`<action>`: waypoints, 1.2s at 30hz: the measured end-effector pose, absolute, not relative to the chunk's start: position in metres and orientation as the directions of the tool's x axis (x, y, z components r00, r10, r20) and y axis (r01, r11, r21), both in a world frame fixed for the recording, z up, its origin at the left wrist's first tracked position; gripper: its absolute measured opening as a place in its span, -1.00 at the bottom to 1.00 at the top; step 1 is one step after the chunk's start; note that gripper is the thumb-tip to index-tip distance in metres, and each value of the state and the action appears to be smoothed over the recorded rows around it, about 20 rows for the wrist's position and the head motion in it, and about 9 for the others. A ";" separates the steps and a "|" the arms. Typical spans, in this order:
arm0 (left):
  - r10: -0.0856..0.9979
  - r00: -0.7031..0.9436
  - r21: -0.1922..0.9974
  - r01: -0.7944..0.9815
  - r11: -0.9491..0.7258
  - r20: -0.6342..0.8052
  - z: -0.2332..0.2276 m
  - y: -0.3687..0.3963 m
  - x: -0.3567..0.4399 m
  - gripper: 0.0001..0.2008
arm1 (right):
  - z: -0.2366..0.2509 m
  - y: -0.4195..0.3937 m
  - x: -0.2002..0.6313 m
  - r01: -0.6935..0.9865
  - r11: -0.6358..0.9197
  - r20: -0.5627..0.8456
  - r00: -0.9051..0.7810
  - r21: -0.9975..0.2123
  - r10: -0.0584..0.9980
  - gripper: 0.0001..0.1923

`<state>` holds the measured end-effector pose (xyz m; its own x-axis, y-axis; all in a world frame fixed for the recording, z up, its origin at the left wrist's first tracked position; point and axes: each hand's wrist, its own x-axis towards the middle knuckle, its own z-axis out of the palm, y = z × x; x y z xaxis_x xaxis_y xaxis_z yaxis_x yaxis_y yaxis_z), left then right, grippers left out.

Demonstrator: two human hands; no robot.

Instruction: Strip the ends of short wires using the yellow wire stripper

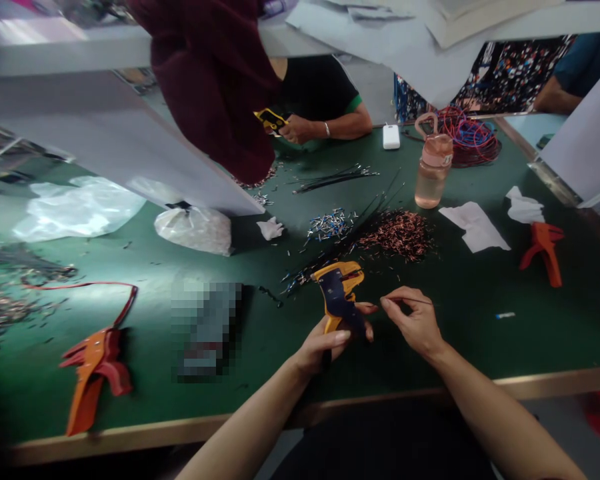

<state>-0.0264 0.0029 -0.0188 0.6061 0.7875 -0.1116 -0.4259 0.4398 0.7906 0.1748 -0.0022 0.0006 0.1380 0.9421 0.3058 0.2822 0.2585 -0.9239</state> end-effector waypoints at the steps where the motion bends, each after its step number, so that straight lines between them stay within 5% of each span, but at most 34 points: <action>1: 0.781 0.616 0.787 -0.430 0.443 -0.104 -0.019 0.003 -0.026 -0.51 | 0.001 -0.002 0.177 0.251 0.241 0.291 0.185 -0.937 0.938 -0.87; 5: 0.728 0.679 0.758 -0.425 0.495 -0.095 -0.020 0.003 -0.023 -0.52 | 0.003 0.002 0.182 -0.032 0.218 0.189 0.388 -0.975 0.902 -0.86; 9: 0.660 0.742 0.735 -0.382 0.561 -0.119 -0.020 0.000 -0.022 -0.47 | 0.003 0.004 0.179 -0.265 0.195 0.074 0.407 -0.944 0.911 -0.88; 20: 0.578 0.798 0.677 -0.330 0.658 -0.172 -0.024 -0.005 -0.022 -0.47 | -0.004 0.001 0.175 -0.322 0.013 -0.099 0.328 -0.947 0.940 -0.78; 36: 0.613 0.753 0.745 -0.262 0.613 -0.239 -0.013 -0.007 -0.024 -0.55 | 0.002 0.002 0.172 -0.378 -0.064 -0.168 0.249 -0.923 0.954 -0.77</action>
<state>-0.0240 -0.0065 -0.0134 0.7530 0.6129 -0.2395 -0.2619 0.6131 0.7453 0.1724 0.0021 0.0022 0.2494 0.9537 -0.1684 -0.3783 -0.0641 -0.9235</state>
